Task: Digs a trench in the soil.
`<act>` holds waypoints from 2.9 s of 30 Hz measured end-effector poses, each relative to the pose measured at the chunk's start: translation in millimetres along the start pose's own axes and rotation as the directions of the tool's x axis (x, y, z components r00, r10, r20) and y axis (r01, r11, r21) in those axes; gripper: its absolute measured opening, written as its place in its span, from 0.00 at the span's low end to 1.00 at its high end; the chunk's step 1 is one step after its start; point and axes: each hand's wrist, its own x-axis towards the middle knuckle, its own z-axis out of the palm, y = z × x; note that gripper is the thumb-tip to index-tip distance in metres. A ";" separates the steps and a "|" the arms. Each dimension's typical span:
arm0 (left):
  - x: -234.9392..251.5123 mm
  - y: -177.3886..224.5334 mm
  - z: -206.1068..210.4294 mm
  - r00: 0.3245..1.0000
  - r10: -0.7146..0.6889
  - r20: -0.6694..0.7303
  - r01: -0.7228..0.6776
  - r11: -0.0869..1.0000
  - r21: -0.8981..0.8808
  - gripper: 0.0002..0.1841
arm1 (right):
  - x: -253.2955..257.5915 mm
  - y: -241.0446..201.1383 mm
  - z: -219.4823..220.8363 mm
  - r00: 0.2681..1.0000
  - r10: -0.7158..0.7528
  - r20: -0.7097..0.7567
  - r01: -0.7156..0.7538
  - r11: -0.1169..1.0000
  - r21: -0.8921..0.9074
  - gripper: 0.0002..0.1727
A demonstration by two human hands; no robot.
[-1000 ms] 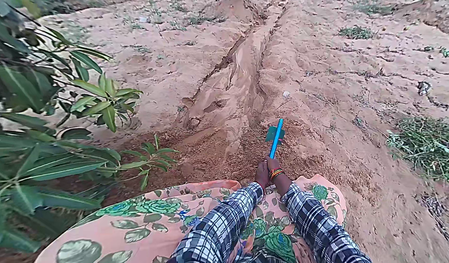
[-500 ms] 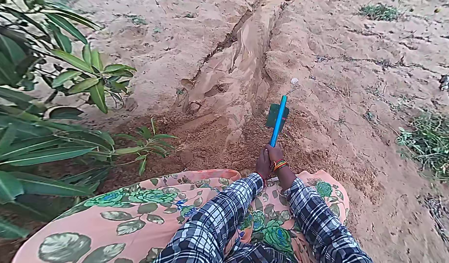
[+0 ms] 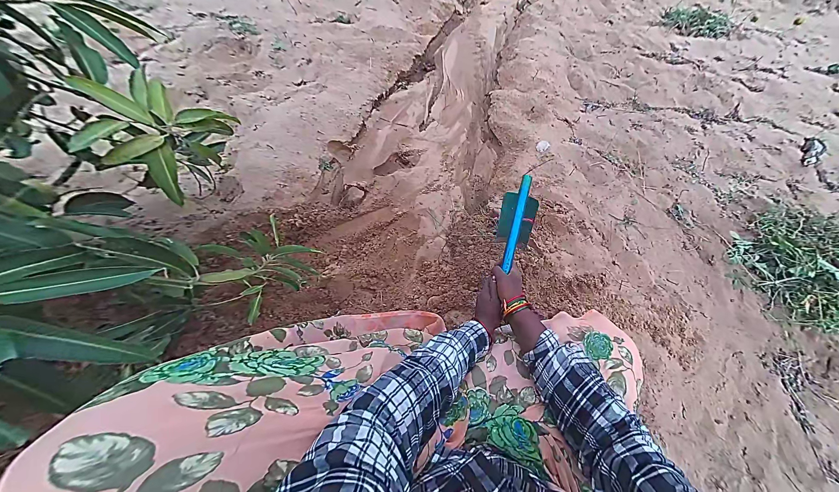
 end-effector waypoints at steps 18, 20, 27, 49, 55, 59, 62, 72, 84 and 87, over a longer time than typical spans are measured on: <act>19.7 -7.3 -7.2 0.975 -0.145 0.170 0.142 0.989 0.031 0.34 | 5.3 -0.3 4.9 0.981 0.192 0.002 -0.189 0.963 0.192 0.20; 17.9 -3.9 -9.4 0.971 -0.159 0.179 0.159 0.987 0.018 0.34 | 6.2 0.0 5.5 0.983 0.183 0.009 -0.182 0.973 0.141 0.19; 19.1 -4.9 -10.7 0.959 -0.185 0.216 0.191 0.981 -0.011 0.35 | 9.5 -1.5 5.6 0.983 0.181 0.021 -0.181 0.983 0.028 0.19; 30.8 8.4 -5.1 0.940 -0.088 0.331 0.056 0.993 0.104 0.40 | 21.2 1.3 -8.8 0.989 0.123 -0.084 -0.126 0.992 -0.031 0.18; 34.5 -1.3 0.2 0.937 -0.141 0.318 0.108 0.987 0.120 0.39 | 17.9 1.0 -1.9 0.980 0.138 -0.144 -0.134 0.990 0.037 0.17; 19.4 5.4 0.9 0.969 -0.010 0.246 -0.012 0.996 0.087 0.33 | 12.5 3.7 -0.5 0.967 0.114 -0.227 -0.104 0.993 0.053 0.13; 20.2 18.7 -4.8 0.953 0.147 0.264 -0.163 0.986 0.039 0.31 | 15.7 3.0 -5.2 0.966 0.042 -0.254 -0.045 0.999 -0.006 0.14; 16.0 16.1 -4.6 0.888 -0.022 0.459 0.024 1.000 0.001 0.31 | 110.6 76.4 -23.7 0.941 0.157 -0.298 0.150 0.598 0.787 0.05; 45.3 -20.5 -26.1 0.977 -0.129 0.170 0.117 0.990 0.083 0.25 | 85.7 63.3 -8.1 0.932 0.103 -0.347 0.227 0.580 0.782 0.05; 52.8 -26.7 -54.6 0.983 -0.180 -0.031 0.183 0.971 0.155 0.20 | 81.0 56.8 -15.1 0.925 -0.054 -0.375 0.330 0.599 0.729 0.04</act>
